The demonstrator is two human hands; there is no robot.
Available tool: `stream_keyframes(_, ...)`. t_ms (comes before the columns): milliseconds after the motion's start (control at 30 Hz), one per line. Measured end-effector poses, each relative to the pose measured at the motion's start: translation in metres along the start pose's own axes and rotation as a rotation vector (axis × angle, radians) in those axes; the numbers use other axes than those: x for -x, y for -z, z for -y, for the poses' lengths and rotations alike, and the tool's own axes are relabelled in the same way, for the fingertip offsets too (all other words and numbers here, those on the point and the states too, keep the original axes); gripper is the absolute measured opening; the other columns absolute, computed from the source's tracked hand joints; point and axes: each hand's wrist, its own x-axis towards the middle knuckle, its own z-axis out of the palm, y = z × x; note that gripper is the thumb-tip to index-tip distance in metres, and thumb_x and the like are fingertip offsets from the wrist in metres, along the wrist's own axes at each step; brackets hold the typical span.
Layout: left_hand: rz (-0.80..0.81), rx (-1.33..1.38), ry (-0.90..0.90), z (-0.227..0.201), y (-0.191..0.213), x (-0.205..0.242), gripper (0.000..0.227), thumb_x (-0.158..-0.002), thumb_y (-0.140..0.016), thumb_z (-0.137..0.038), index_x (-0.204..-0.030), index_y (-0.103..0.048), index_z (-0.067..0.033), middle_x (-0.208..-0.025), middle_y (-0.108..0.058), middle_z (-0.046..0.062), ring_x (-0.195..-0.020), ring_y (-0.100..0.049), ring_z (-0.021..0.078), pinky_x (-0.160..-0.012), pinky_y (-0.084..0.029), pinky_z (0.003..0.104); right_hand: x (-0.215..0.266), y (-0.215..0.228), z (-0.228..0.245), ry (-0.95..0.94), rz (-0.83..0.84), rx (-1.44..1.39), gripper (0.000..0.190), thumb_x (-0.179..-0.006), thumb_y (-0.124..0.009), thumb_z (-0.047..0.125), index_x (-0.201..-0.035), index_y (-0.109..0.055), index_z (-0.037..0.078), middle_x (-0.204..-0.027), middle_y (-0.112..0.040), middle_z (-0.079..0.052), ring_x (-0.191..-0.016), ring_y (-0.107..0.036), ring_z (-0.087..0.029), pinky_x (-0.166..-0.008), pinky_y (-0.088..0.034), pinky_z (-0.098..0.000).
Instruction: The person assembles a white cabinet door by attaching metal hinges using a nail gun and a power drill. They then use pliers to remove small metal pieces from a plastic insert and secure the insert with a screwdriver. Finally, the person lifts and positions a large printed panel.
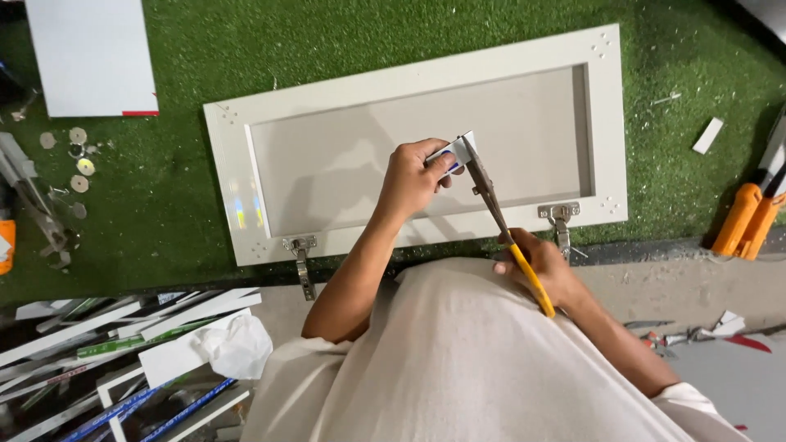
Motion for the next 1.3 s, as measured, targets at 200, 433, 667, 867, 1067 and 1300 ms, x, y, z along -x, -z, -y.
stream_keyframes(200, -0.008, 0.146, 0.200, 0.040, -0.029, 0.017, 0.016, -0.093, -0.064, -0.004, -0.101, -0.073, 0.0062, -0.071, -0.070, 0.019, -0.054, -0.065, 0.0173, -0.044, -0.054, 0.027, 0.022, 0.010, 0.024, -0.119, -0.044, 0.055, 0.028, -0.077, -0.079, 0.021, -0.102, -0.078, 0.009, -0.062, -0.064, -0.015, -0.055, -0.058, -0.032, -0.055, -0.047, -0.0412)
stream_keyframes(433, -0.151, 0.256, 0.124, 0.048, -0.017, 0.015, 0.020, -0.097, -0.065, -0.008, -0.114, -0.071, 0.0012, -0.071, -0.067, 0.016, -0.061, -0.069, 0.0179, -0.059, -0.064, 0.033, 0.019, 0.026, -0.025, 0.040, 0.067, -0.004, 0.063, -0.077, -0.084, 0.042, -0.121, -0.056, 0.007, -0.075, -0.069, -0.014, -0.071, -0.065, -0.027, -0.066, -0.052, -0.0435)
stream_keyframes(667, -0.284, 0.272, -0.040, 0.020, -0.032, 0.010, 0.019, -0.097, -0.067, -0.008, -0.112, -0.068, 0.0039, -0.073, -0.070, 0.016, -0.065, -0.075, 0.0199, -0.062, -0.068, 0.030, 0.017, 0.021, 0.010, 0.095, 0.204, 0.069, 0.124, -0.072, -0.078, 0.060, -0.164, -0.018, 0.002, -0.124, -0.067, -0.032, -0.118, -0.060, -0.055, -0.097, -0.047, -0.0658)
stream_keyframes(867, -0.302, 0.296, -0.100, 0.023, -0.048, 0.006, 0.020, -0.097, -0.069, -0.009, -0.110, -0.066, 0.0059, -0.077, -0.070, 0.019, -0.069, -0.077, 0.0250, -0.063, -0.069, 0.033, 0.010, 0.024, -0.006, 0.135, 0.224, 0.038, 0.139, -0.063, -0.077, 0.074, -0.163, -0.015, -0.003, -0.132, -0.064, -0.032, -0.124, -0.057, -0.054, -0.102, -0.044, -0.0683)
stream_keyframes(1067, -0.252, 0.165, -0.080, 0.009, -0.044, 0.012, 0.012, -0.096, -0.068, -0.008, -0.104, -0.069, -0.0003, -0.066, -0.070, 0.015, -0.057, -0.073, 0.0183, -0.053, -0.065, 0.028, 0.011, 0.017, -0.005, 0.106, 0.229, -0.053, 0.147, -0.057, -0.079, 0.077, -0.163, -0.014, -0.003, -0.137, -0.062, -0.027, -0.130, -0.055, -0.049, -0.107, -0.040, -0.0671)
stream_keyframes(1300, -0.237, 0.179, -0.026, 0.019, -0.047, 0.008, 0.010, -0.092, -0.069, -0.004, -0.101, -0.070, -0.0008, -0.064, -0.072, 0.016, -0.052, -0.071, 0.0171, -0.051, -0.063, 0.026, 0.013, -0.002, -0.031, -0.070, -0.015, 0.070, 0.071, -0.081, -0.081, 0.046, -0.142, -0.060, 0.018, -0.084, -0.073, -0.012, -0.078, -0.071, -0.033, -0.073, -0.054, -0.0469)
